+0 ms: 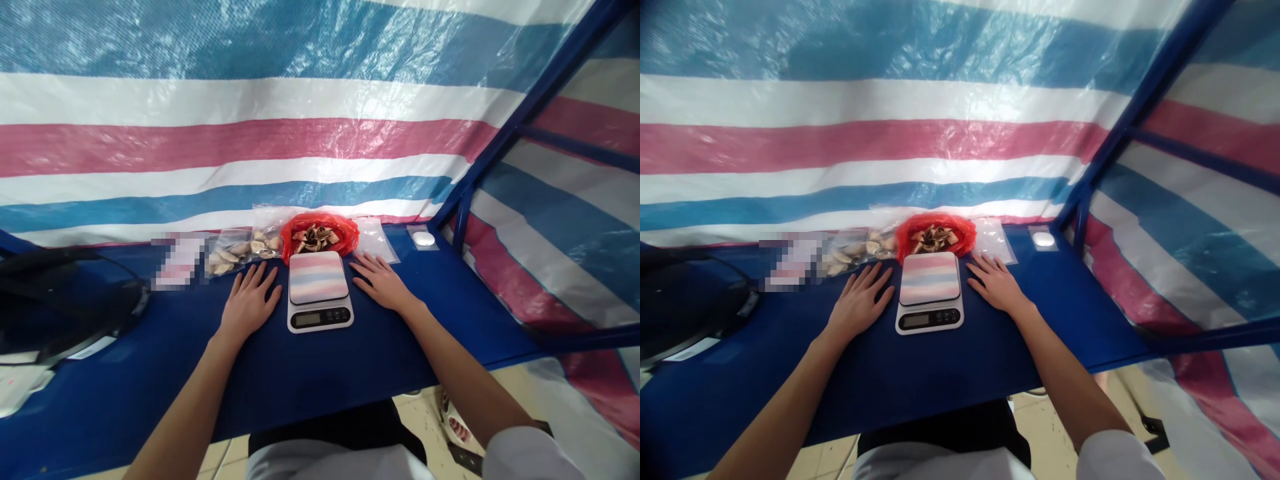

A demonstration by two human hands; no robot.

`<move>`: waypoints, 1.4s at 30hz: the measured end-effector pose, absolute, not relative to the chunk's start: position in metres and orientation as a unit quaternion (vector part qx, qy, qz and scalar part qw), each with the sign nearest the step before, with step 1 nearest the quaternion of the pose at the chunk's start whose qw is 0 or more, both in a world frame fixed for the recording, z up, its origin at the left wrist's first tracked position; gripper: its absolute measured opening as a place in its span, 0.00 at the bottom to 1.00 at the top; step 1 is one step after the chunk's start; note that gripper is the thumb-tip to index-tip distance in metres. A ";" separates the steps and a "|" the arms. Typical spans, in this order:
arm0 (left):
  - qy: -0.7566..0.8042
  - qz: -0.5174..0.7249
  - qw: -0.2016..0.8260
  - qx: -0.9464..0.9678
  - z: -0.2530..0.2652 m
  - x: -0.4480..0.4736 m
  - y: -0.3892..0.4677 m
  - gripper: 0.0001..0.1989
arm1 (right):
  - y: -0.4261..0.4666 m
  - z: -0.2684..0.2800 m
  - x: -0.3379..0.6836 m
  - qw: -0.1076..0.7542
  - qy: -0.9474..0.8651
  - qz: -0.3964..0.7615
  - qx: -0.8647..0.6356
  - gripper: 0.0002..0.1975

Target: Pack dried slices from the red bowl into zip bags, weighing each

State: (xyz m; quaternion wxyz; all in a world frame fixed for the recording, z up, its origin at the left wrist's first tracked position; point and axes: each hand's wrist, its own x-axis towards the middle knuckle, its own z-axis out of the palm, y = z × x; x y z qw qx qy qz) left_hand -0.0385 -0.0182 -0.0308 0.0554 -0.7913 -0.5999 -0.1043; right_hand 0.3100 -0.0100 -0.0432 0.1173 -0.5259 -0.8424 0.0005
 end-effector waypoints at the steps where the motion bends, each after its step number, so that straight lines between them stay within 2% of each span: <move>1: -0.600 -0.104 0.054 -0.791 -0.031 -0.038 -0.018 0.27 | -0.010 -0.043 0.310 0.116 -0.842 -0.001 -0.526 0.26; 24: -0.578 -0.180 0.039 -0.795 -0.035 -0.041 -0.014 0.25 | -0.013 -0.043 0.308 0.146 -0.839 -0.010 -0.524 0.23; 33: -0.540 -0.311 0.065 -0.779 -0.009 -0.040 -0.008 0.17 | -0.010 -0.039 0.315 0.282 -0.806 0.003 -0.520 0.19; 37: -0.530 -0.283 0.093 -0.794 0.006 -0.043 0.013 0.18 | 0.001 -0.041 0.318 0.287 -0.787 -0.024 -0.546 0.18; 42: -0.524 -0.200 0.097 -0.822 0.010 -0.046 0.045 0.24 | 0.011 -0.048 0.317 0.256 -0.794 -0.030 -0.550 0.19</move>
